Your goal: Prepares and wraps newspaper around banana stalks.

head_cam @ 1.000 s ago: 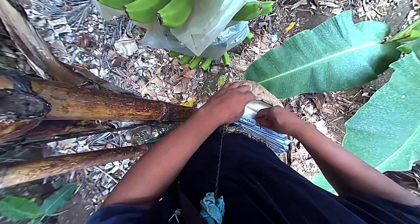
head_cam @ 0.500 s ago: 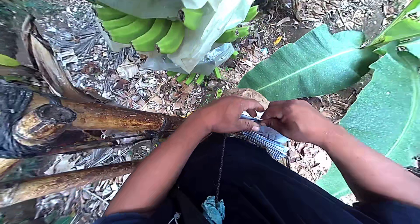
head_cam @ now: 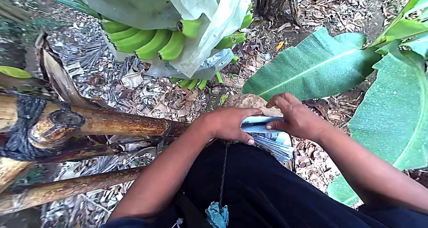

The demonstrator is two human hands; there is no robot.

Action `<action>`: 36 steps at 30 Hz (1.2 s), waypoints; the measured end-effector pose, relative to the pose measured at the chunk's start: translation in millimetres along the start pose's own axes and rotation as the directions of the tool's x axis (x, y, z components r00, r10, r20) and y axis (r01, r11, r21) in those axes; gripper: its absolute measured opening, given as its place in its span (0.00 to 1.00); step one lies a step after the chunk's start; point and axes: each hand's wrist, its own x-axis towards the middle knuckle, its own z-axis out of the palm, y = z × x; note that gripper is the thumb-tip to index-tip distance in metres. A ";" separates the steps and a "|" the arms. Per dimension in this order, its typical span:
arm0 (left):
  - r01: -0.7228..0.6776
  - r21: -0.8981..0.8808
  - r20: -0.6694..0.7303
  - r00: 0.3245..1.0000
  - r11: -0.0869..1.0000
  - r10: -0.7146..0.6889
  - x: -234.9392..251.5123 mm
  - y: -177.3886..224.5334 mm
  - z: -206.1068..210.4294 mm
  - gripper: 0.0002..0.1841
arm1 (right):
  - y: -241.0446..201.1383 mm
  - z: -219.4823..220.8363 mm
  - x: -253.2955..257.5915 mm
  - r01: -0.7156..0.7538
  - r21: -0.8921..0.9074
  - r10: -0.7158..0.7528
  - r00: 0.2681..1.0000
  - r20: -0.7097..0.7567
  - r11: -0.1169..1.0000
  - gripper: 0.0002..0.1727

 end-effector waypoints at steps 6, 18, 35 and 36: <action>0.029 -0.135 -0.085 0.996 0.990 -0.041 -4.1 -6.2 1.5 0.39 | -20.3 -13.3 -0.1 0.062 -0.009 -0.060 0.988 0.142 0.998 0.13; -0.724 -0.160 -0.922 0.353 0.671 0.162 -17.7 52.4 -50.4 0.10 | 17.5 -129.7 -28.6 0.419 0.782 -0.401 0.885 -0.237 0.461 0.32; -0.364 0.309 -0.764 0.456 0.879 0.457 18.7 80.4 -51.9 0.11 | -24.8 -102.9 -38.3 0.457 0.735 0.077 0.823 -0.564 0.502 0.29; -0.412 0.253 -0.738 0.503 0.875 0.450 14.6 81.3 -54.8 0.14 | -22.5 -106.0 -40.9 0.470 0.739 0.093 0.812 -0.576 0.482 0.27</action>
